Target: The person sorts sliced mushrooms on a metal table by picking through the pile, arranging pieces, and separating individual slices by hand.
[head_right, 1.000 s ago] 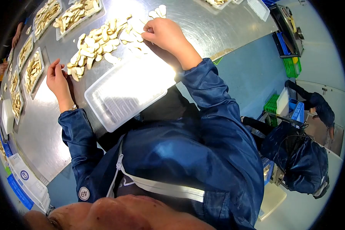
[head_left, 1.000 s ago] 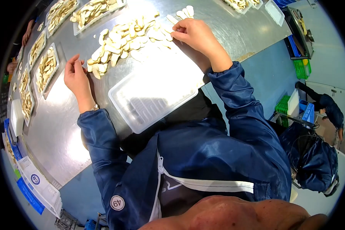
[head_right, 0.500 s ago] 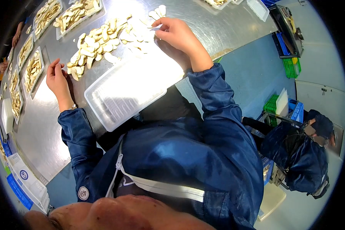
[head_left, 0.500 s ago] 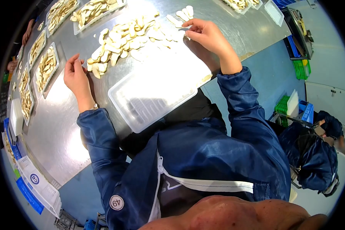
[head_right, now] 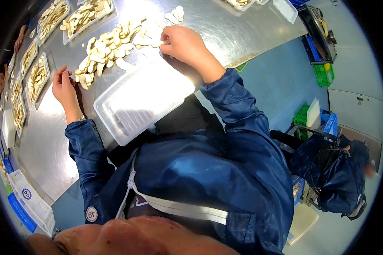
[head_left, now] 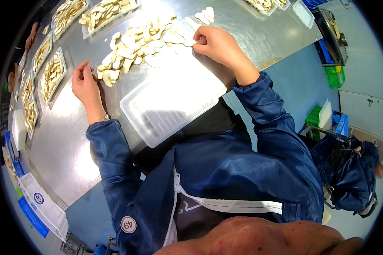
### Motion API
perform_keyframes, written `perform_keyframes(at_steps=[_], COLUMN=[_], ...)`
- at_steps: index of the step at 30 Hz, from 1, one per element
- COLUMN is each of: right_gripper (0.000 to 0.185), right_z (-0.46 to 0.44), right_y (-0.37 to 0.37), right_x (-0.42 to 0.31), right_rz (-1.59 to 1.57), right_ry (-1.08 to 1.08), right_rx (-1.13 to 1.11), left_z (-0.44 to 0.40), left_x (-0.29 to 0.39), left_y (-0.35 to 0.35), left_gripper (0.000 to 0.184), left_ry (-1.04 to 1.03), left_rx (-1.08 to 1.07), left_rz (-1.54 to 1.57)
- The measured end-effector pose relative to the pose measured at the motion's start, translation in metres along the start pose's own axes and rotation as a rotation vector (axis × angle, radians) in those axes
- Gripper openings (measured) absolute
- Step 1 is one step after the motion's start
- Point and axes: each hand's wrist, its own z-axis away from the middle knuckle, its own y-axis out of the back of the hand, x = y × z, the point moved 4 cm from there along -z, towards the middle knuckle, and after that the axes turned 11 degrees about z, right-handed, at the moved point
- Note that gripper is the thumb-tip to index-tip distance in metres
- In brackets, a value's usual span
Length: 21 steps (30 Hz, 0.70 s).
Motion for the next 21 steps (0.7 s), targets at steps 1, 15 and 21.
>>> perform_keyframes(at_steps=[1, 15, 21], right_gripper=[0.028, 0.031, 0.025], right_z=[0.0, 0.048, 0.025], right_y=[0.002, 0.005, 0.023], right_x=[0.0, -0.041, -0.015], right_rz=[0.013, -0.311, -0.088], right_ry=[-0.009, -0.065, -0.084], right_rx=[0.0, -0.282, 0.023], left_z=[-0.001, -0.001, -0.001], left_x=[0.0, -0.001, 0.002], left_y=[0.0, 0.0, 0.001], left_gripper=[0.018, 0.018, 0.017], left_ry=[-0.002, -0.013, -0.027], left_rx=[-0.001, -0.004, 0.027], left_rz=[-0.004, -0.003, 0.007])
